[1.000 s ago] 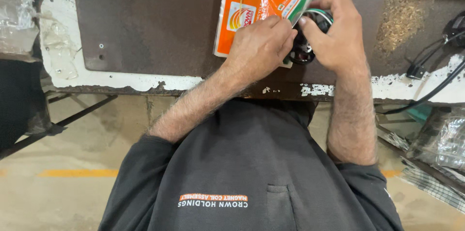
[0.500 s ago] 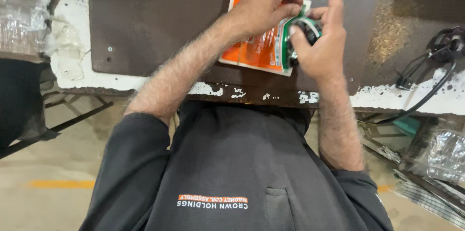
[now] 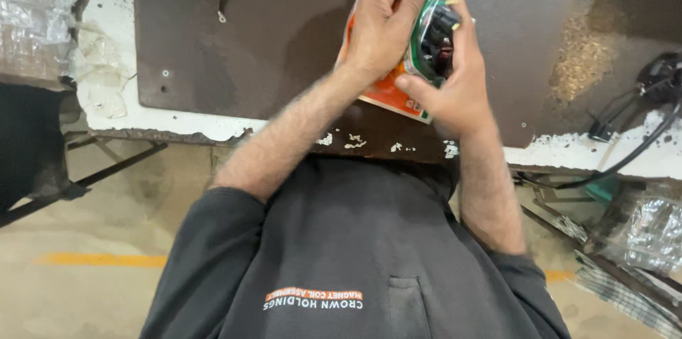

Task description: The person sits at a workbench, opens a plastic spare-parts packet, and takes out a magneto stator coil assembly. They hold the stator and tap and press components onto it with a rubber mallet, then handle and route its wiring harness and set the assembly on the bench.

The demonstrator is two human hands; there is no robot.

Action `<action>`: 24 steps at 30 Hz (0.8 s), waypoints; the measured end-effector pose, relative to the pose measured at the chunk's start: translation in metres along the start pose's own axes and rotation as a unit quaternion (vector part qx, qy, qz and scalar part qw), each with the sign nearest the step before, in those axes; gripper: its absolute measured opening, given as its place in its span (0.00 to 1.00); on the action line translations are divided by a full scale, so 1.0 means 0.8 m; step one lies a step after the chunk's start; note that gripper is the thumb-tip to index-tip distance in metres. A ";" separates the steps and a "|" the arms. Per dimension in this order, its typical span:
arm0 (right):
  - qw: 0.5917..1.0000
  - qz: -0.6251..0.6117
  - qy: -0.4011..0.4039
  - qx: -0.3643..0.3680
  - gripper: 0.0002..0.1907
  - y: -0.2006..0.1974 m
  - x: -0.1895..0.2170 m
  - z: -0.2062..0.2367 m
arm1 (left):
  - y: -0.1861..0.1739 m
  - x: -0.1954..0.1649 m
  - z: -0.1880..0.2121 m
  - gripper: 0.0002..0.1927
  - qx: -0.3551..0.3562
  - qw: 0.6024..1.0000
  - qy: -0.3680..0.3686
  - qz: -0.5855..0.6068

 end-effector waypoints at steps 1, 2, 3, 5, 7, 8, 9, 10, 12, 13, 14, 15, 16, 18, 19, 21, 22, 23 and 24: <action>0.999 0.034 -0.016 -0.009 0.53 -0.001 -0.001 0.005 | 0.002 -0.010 0.002 0.02 -0.024 0.999 0.030 -0.006; 0.997 0.068 -0.029 -0.021 0.51 -0.003 -0.001 0.008 | 0.002 -0.022 0.008 0.03 -0.045 0.997 0.057 -0.012; 0.993 0.105 -0.043 -0.037 0.49 -0.006 -0.003 0.010 | 0.002 -0.036 0.021 0.05 -0.094 0.977 0.152 -0.113; 0.988 -0.121 0.037 -0.093 0.44 -0.011 -0.011 0.009 | 0.000 -0.056 0.061 0.03 0.068 0.941 0.167 -0.285; 0.950 -0.259 0.098 -0.144 0.41 -0.012 -0.019 0.009 | -0.003 -0.059 0.107 0.10 0.309 0.877 0.171 -0.326; 0.935 -0.287 0.119 -0.171 0.40 -0.010 -0.021 0.012 | -0.005 -0.058 0.129 0.19 0.342 0.851 0.253 -0.308; 0.918 -0.314 0.140 -0.198 0.40 -0.007 -0.023 0.017 | -0.009 -0.050 0.136 0.23 0.312 0.837 0.266 -0.363; 0.926 -0.289 0.136 -0.203 0.40 -0.006 -0.021 0.026 | -0.011 -0.042 0.145 0.28 0.280 0.821 0.275 -0.415; 0.939 -0.240 0.128 -0.211 0.41 0.003 -0.016 0.049 | -0.015 -0.032 0.154 0.34 0.266 0.797 0.266 -0.473; 0.949 -0.201 0.093 -0.227 0.39 0.000 -0.011 0.062 | -0.016 -0.031 0.156 0.34 0.287 0.792 0.248 -0.478; 0.952 -0.168 0.075 -0.246 0.38 -0.006 -0.005 0.075 | -0.015 -0.031 0.152 0.35 0.307 0.788 0.228 -0.482; 0.953 -0.134 0.058 -0.266 0.36 -0.016 0.003 0.087 | -0.015 -0.037 0.150 0.31 0.324 0.818 0.192 -0.435; 0.958 -0.098 0.050 -0.264 0.35 -0.031 0.011 0.095 | -0.016 -0.045 0.147 0.28 0.339 0.843 0.159 -0.387; 0.971 -0.015 0.032 -0.235 0.34 -0.070 0.032 0.106 | -0.016 -0.064 0.135 0.25 0.287 0.881 0.163 -0.339; 0.980 0.037 0.027 -0.196 0.34 -0.078 0.040 0.110 | -0.016 -0.071 0.125 0.27 0.222 0.894 0.198 -0.336; 0.984 0.141 0.012 -0.108 0.34 -0.093 0.055 0.112 | -0.018 -0.078 0.106 0.27 0.165 0.917 0.206 -0.300; 0.980 0.193 0.005 -0.057 0.34 -0.097 0.062 0.110 | -0.019 -0.075 0.094 0.25 0.171 0.930 0.179 -0.272; 0.987 0.156 -0.005 -0.049 0.31 -0.093 0.064 0.107 | -0.020 -0.075 0.090 0.23 0.172 0.942 0.153 -0.245; 0.992 0.117 -0.018 -0.040 0.29 -0.086 0.067 0.105 | -0.021 -0.070 0.086 0.18 0.188 0.964 0.078 -0.172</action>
Point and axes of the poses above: each hand's wrist, its own z-axis away from the middle knuckle, its own y-axis out of the palm, x = y × z, the point moved 1 cm from there along -z, towards the middle knuckle, and after that the axes turned 2 degrees about -x, right-handed, at the moved point
